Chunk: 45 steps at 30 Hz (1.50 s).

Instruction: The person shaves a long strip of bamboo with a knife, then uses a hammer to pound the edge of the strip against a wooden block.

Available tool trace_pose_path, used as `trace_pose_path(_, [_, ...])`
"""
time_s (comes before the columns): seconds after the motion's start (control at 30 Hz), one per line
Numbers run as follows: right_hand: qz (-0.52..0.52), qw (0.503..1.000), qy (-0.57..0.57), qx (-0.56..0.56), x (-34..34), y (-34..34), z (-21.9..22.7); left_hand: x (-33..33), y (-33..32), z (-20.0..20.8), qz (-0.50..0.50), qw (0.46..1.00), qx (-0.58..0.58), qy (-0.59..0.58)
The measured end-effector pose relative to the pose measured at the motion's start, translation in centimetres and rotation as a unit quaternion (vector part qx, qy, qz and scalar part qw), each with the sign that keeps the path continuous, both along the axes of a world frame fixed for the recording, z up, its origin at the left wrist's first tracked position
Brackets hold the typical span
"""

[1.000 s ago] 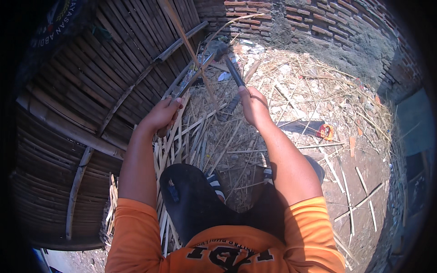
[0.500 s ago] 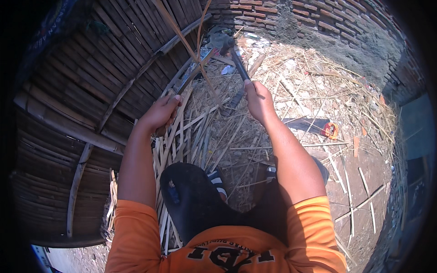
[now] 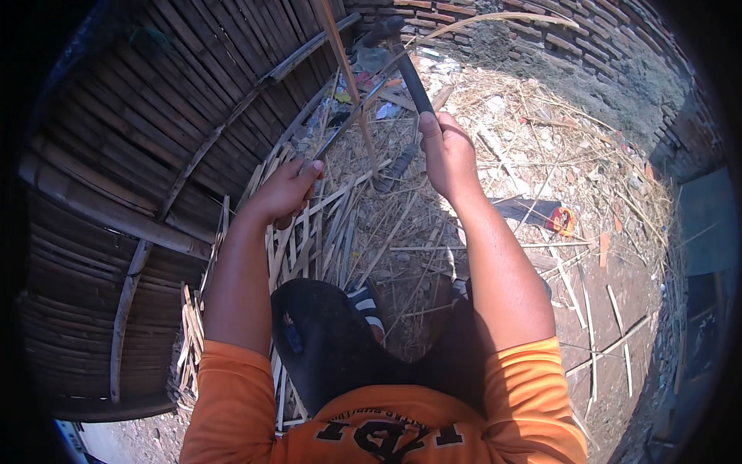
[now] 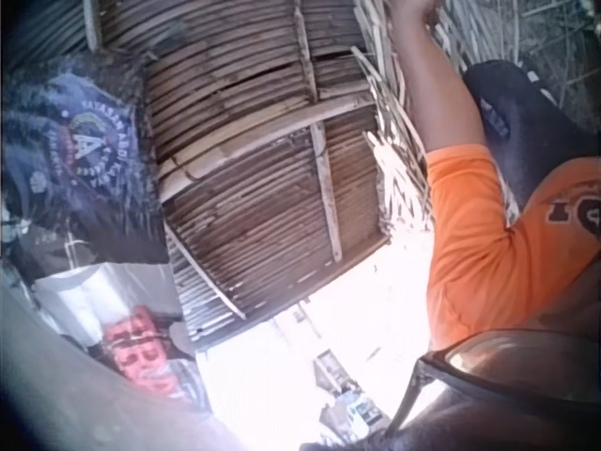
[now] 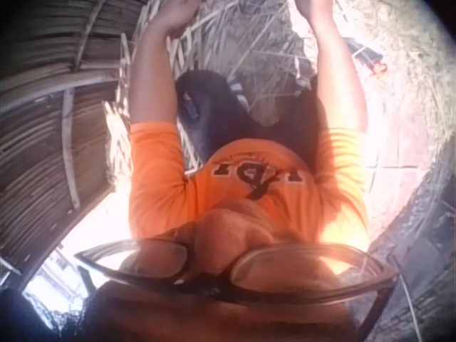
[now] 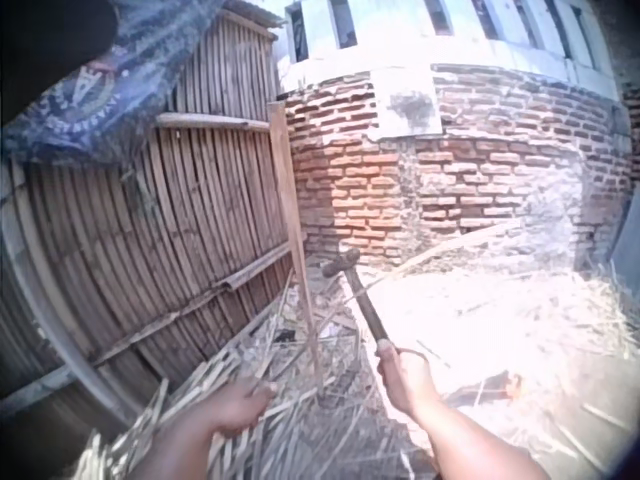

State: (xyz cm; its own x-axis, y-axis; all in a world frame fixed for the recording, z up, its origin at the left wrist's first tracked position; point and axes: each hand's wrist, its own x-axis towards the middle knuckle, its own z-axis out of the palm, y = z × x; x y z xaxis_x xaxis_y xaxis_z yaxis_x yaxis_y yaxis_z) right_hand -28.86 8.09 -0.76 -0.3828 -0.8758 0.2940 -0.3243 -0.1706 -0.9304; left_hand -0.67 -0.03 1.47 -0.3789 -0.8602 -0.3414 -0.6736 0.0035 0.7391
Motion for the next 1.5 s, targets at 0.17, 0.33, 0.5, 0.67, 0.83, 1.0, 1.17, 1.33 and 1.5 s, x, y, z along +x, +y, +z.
trace_pose_path(0.17, [-0.078,0.968,0.224,0.077,-0.1,-0.5,-4.2,-0.5,-1.1,-1.4,-0.016,0.999,-0.027,0.013])
trace_pose_path(0.33, [-0.077,0.996,-0.004,0.052,0.8,-0.2,-2.0,0.7,-1.5,-1.8,-0.014,1.0,-0.006,0.025])
trace_pose_path(0.5, [-0.004,1.0,-0.018,0.016,-0.1,-0.9,-2.6,0.9,-1.5,-2.2,-0.004,0.999,-0.006,0.034])
trace_pose_path(0.67, [-0.044,0.991,0.067,0.105,0.9,-1.2,-4.5,0.4,-1.9,-1.5,0.013,0.999,0.019,0.045])
trace_pose_path(0.83, [-0.026,0.999,0.009,0.036,0.0,-1.2,-2.4,0.8,-1.7,-1.9,0.009,0.999,0.015,0.05])
trace_pose_path(1.0, [0.005,0.992,0.089,0.094,0.3,-1.9,-4.3,-0.1,-1.5,-1.9,0.002,0.999,0.016,0.048])
trace_pose_path(1.17, [-0.009,0.999,-0.047,0.007,0.6,-1.6,-2.5,0.5,-1.8,-2.7,0.006,0.998,0.025,0.058])
trace_pose_path(1.33, [-0.011,0.992,0.099,0.077,-0.6,-1.9,-4.3,-0.2,-1.6,-2.8,0.011,0.998,0.025,0.057])
trace_pose_path(1.5, [-0.013,0.991,-0.014,0.129,-0.5,-2.1,-5.6,0.8,-1.9,-3.3,0.035,0.994,0.058,0.088])
